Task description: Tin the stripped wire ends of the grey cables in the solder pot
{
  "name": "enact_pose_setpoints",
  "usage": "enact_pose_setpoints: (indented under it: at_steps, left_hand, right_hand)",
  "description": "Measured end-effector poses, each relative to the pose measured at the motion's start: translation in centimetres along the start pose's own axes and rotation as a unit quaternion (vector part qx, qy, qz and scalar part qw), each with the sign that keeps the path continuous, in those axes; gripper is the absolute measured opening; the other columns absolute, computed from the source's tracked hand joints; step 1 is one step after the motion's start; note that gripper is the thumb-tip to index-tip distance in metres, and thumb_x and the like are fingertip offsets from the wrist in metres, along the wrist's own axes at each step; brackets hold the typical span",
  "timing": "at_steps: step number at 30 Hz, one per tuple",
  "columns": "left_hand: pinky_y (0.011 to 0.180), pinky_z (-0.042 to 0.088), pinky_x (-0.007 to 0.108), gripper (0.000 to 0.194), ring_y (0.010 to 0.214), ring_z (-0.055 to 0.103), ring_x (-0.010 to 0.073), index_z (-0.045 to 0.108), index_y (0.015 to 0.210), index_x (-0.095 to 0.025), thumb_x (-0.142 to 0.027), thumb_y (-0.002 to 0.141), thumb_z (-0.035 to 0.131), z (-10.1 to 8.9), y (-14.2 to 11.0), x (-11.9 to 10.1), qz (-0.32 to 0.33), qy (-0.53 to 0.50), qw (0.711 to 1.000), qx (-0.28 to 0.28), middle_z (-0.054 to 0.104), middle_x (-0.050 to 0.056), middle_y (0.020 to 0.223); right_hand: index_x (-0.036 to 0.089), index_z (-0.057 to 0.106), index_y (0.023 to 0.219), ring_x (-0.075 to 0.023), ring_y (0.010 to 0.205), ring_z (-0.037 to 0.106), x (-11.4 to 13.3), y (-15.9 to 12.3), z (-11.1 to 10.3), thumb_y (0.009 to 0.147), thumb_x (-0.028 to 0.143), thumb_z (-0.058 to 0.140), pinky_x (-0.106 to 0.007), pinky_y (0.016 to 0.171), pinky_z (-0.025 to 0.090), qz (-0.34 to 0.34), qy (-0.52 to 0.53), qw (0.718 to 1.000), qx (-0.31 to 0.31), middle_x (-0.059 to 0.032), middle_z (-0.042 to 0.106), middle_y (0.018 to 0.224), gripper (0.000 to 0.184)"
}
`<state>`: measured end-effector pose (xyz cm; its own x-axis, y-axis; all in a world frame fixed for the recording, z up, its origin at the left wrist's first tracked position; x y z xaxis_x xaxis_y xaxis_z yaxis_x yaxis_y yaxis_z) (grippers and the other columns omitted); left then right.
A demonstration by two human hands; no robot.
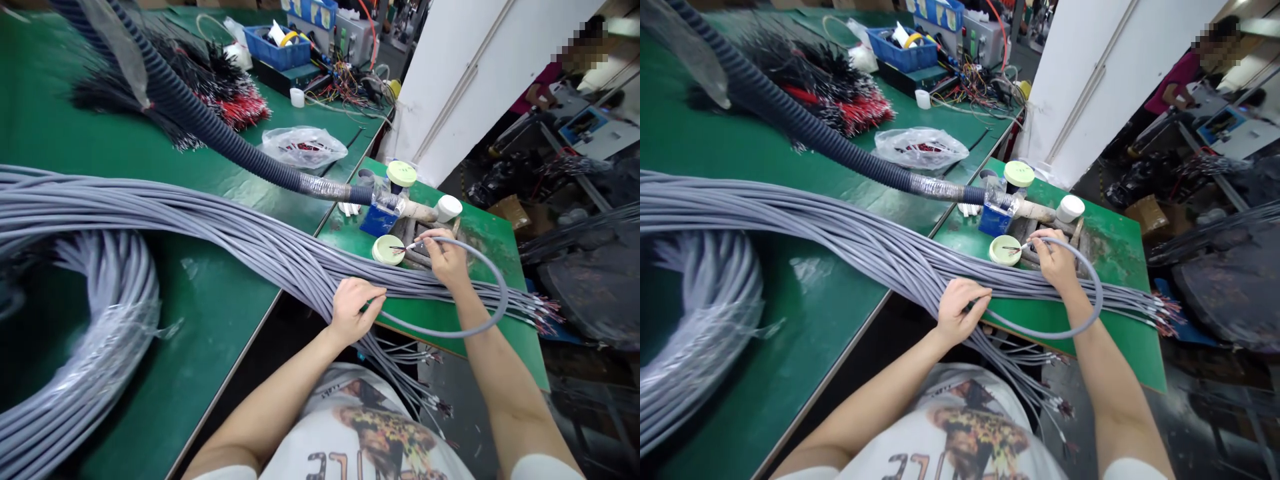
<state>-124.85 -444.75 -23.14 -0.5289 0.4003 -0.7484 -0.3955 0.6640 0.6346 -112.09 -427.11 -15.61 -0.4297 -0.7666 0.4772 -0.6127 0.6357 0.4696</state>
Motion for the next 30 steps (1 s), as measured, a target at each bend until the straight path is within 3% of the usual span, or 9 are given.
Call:
enact_pose_setpoints:
  at_steps: [18, 21, 25, 30]
  left_hand:
    - [0.076, 0.043, 0.031, 0.013, 0.078, 0.063, 0.0155, 0.067, 0.092, -0.021, -0.018, 0.081, 0.062, 0.3, -0.3, 0.2, 0.026, 0.014, 0.999, 0.028, 0.072, 0.002, 0.08]
    - [0.076, 0.043, 0.032, 0.013, 0.078, 0.063, 0.0155, 0.067, 0.093, -0.021, -0.018, 0.081, 0.061, 0.2, -0.3, 0.2, 0.027, 0.017, 0.999, 0.026, 0.072, 0.003, 0.08]
    - [0.075, 0.045, 0.031, 0.013, 0.078, 0.064, 0.0155, 0.067, 0.093, -0.021, -0.019, 0.081, 0.061, 0.1, -0.3, 0.1, 0.031, 0.015, 0.999, 0.02, 0.072, 0.003, 0.08]
    - [0.074, 0.045, 0.031, 0.015, 0.076, 0.063, 0.0156, 0.066, 0.094, -0.021, -0.015, 0.079, 0.063, -0.1, -0.1, -0.2, 0.043, 0.016, 0.999, 0.017, 0.071, 0.002, 0.078]
  right_hand:
    - [0.023, 0.063, 0.089, -0.0218, 0.089, 0.059, -1.2, 1.7, 1.9, 0.092, 0.031, 0.047, -0.037, 0.084, 0.045, -0.001, -0.021, 0.999, 0.04, -0.0043, 0.066, 0.089, 0.019]
    - [0.023, 0.063, 0.09, -0.0222, 0.089, 0.06, -1.1, 1.6, 0.7, 0.092, 0.033, 0.046, -0.039, 0.084, 0.046, 0.013, -0.012, 0.999, 0.027, -0.0045, 0.067, 0.089, 0.02]
    - [0.024, 0.062, 0.095, -0.0241, 0.092, 0.06, -1.3, 1.1, -2.7, 0.092, 0.036, 0.046, -0.042, 0.087, 0.046, 0.029, -0.029, 0.999, -0.035, -0.0053, 0.068, 0.09, 0.021]
    - [0.024, 0.062, 0.09, -0.0241, 0.093, 0.058, -3.7, 0.4, -5.9, 0.093, 0.033, 0.044, -0.04, 0.089, 0.043, 0.037, -0.122, 0.989, -0.077, -0.0046, 0.068, 0.087, 0.021]
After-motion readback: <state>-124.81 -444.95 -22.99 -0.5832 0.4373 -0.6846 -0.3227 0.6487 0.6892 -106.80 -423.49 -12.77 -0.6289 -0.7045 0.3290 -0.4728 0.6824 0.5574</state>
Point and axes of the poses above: each hand's wrist, its own y-axis towards the middle knuckle, its own z-axis out of the palm, x = y × z, the point moved 6 cm from there along y, towards the middle knuckle
